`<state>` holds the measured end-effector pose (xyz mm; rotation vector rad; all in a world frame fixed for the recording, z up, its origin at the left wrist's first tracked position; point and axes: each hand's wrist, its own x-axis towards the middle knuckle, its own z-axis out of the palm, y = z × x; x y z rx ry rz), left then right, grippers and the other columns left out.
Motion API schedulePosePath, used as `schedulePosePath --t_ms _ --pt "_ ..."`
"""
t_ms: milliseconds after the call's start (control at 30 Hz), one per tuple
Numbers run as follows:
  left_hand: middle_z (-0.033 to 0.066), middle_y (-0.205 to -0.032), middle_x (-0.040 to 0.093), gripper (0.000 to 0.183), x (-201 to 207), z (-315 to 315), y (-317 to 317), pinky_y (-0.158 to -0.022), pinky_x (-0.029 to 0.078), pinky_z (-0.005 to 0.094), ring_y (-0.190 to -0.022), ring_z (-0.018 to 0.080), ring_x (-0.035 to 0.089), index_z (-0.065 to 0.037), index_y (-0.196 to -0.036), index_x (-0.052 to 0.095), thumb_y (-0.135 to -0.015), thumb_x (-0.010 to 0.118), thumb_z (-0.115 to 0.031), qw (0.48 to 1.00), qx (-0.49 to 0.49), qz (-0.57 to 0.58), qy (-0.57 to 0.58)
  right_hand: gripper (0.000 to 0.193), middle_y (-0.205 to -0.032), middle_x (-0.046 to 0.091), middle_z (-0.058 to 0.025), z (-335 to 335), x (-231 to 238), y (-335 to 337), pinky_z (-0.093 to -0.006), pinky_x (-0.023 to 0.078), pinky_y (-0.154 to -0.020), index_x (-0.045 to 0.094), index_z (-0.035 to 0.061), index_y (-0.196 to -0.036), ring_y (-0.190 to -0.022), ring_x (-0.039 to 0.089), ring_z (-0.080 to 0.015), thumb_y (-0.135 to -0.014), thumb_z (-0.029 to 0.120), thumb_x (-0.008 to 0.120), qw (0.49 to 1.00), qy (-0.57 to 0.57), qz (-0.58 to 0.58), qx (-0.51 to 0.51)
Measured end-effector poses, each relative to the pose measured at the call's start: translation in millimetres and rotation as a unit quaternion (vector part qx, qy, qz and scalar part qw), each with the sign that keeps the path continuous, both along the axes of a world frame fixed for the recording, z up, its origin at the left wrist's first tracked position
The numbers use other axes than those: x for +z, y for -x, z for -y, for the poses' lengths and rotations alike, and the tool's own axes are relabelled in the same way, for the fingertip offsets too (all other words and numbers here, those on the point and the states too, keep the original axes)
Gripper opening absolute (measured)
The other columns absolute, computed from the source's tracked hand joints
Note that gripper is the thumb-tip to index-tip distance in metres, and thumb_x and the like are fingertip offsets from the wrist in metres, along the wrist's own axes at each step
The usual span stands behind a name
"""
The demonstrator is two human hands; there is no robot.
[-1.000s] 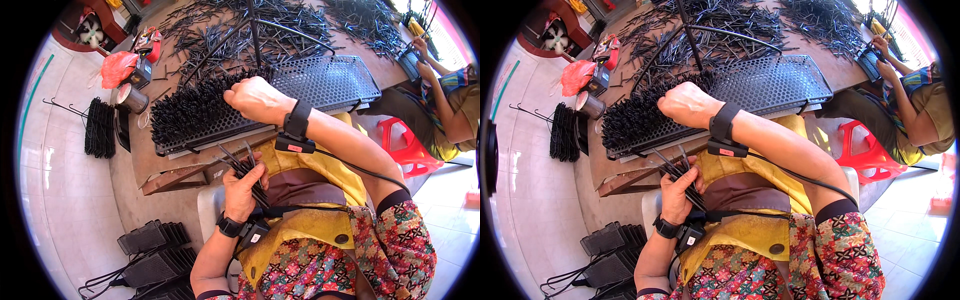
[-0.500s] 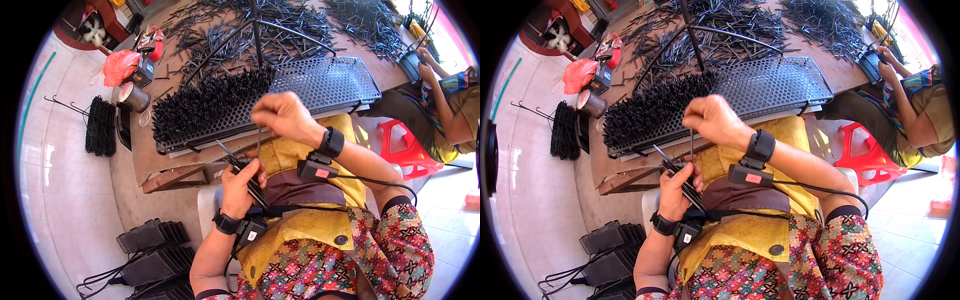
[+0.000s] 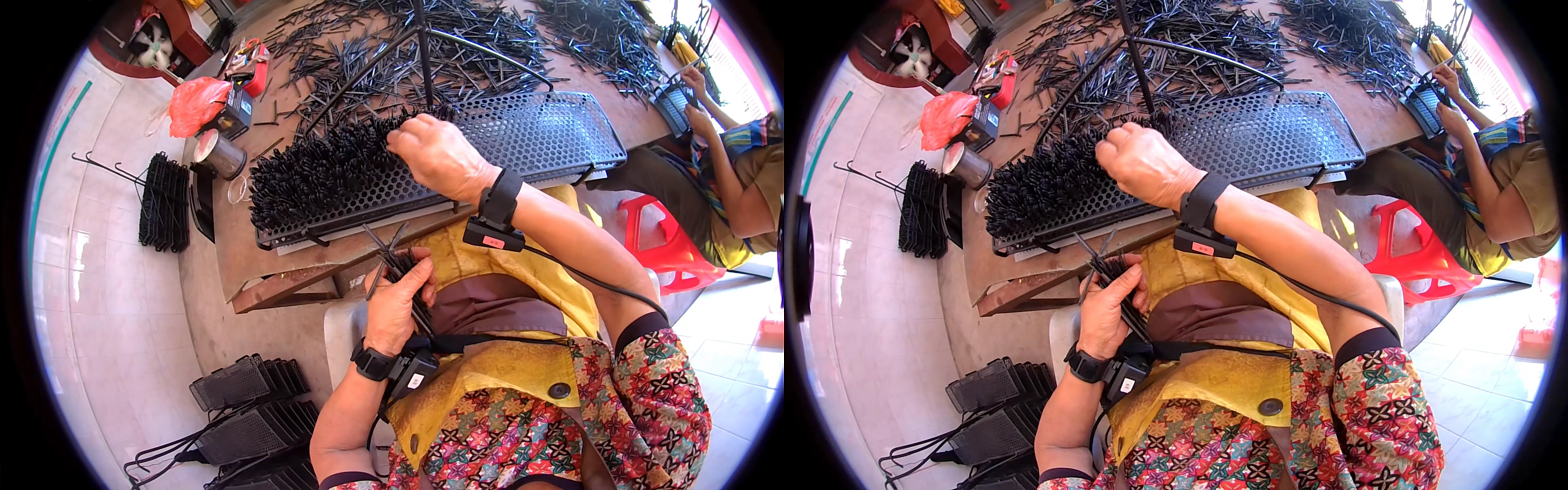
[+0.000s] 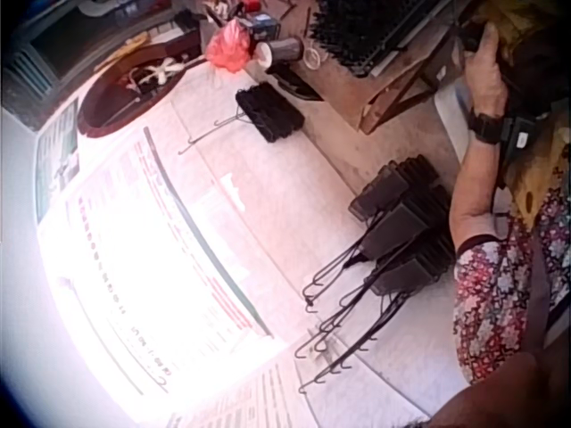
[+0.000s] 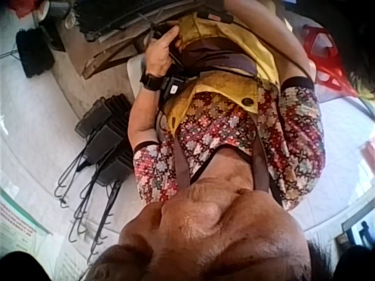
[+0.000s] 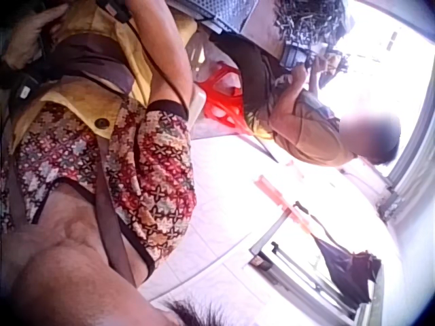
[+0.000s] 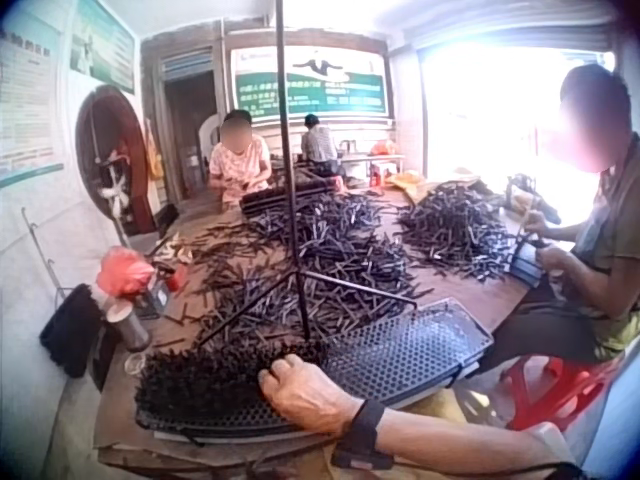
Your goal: The person inserts black plastic strips into the holes of a metal mesh tray by hand. They pick up individual strips from a bundle, thread them through the mesh, and later gather the strips and move the tray to the side.
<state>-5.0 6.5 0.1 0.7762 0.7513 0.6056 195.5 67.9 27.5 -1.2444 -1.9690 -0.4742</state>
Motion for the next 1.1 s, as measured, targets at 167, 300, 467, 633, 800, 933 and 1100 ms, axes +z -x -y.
schedulePosePath --t_ms 167,300,467,633,800,933,1100 --pt "0.0074 -0.069 0.055 0.020 2.6 1.4 -0.2 -0.048 0.040 0.0264 -0.052 0.0134 0.049 0.002 -0.100 0.058 -0.083 0.063 -0.007 1.000 0.003 -0.024 -0.019 0.028 -0.072 0.056 -0.0146 19.4 5.8 14.5 -0.0367 0.046 -0.056 0.056 -0.0038 -0.101 -0.066 0.057 -0.0289 -0.077 0.009 0.062 0.993 0.112 -0.014 -0.047" --pt "0.0062 -0.068 0.055 0.018 1.0 2.1 -2.9 -0.048 0.040 0.0242 -0.052 0.0118 0.048 0.002 -0.098 0.058 -0.083 0.063 -0.006 0.997 0.013 -0.046 -0.063 0.024 -0.068 0.063 -0.0117 66.5 13.8 30.9 -0.0272 0.046 -0.049 0.060 -0.0083 -0.093 -0.058 0.059 -0.0129 -0.081 0.012 0.065 0.881 0.327 -0.341 0.020" --pt "0.0037 -0.067 0.054 0.016 -0.2 7.8 -6.8 -0.047 0.038 0.0213 -0.052 0.0097 0.048 0.002 -0.096 0.057 -0.083 0.063 -0.005 0.987 -0.004 -0.090 -0.134 0.013 -0.071 0.064 -0.0083 79.0 3.3 36.2 -0.0208 0.046 -0.047 0.062 -0.0056 -0.088 -0.054 0.058 -0.0101 -0.079 0.003 0.065 0.656 0.402 -0.633 0.085" --pt "0.0075 -0.071 0.056 0.022 -9.4 15.6 -5.9 -0.047 0.040 0.0251 -0.052 0.0124 0.049 0.002 -0.101 0.054 -0.082 0.064 -0.005 1.000 0.000 -0.028 -0.006 0.015 -0.068 0.062 -0.0072 63.2 22.5 11.7 -0.0223 0.046 -0.045 0.058 -0.0039 -0.086 -0.053 0.057 -0.0090 -0.075 0.002 0.066 0.747 0.226 -0.625 0.016" --pt "0.0104 -0.075 0.058 0.022 -24.0 36.2 -9.2 -0.057 0.047 0.0312 -0.064 0.0184 0.055 -0.001 -0.100 0.050 -0.081 0.061 -0.002 0.994 -0.073 0.009 0.076 0.016 -0.070 0.061 -0.0102 36.1 6.8 -5.8 -0.0264 0.049 -0.055 0.057 -0.0017 -0.088 -0.062 0.061 -0.0155 -0.075 0.002 0.066 0.915 0.019 -0.400 -0.043" --pt "0.0114 -0.082 0.061 0.020 -35.5 41.7 -0.3 -0.068 0.051 0.0331 -0.074 0.0209 0.061 -0.001 -0.100 0.051 -0.081 0.060 -0.003 0.980 -0.160 0.026 0.116 0.018 -0.075 0.058 -0.0133 25.0 -1.8 -8.4 -0.0353 0.049 -0.060 0.055 0.0000 -0.086 -0.069 0.059 -0.0298 -0.072 -0.001 0.065 0.962 -0.045 -0.268 -0.036" --pt "0.0095 -0.079 0.062 0.016 -24.9 41.4 -4.3 -0.067 0.051 0.0295 -0.072 0.0182 0.061 0.000 -0.097 0.053 -0.082 0.060 -0.003 0.977 -0.188 0.008 0.101 0.018 -0.076 0.058 -0.0135 16.3 -6.4 -11.3 -0.0356 0.048 -0.059 0.057 -0.0005 -0.085 -0.068 0.058 -0.0299 -0.071 -0.002 0.067 0.989 -0.058 -0.137 0.012"
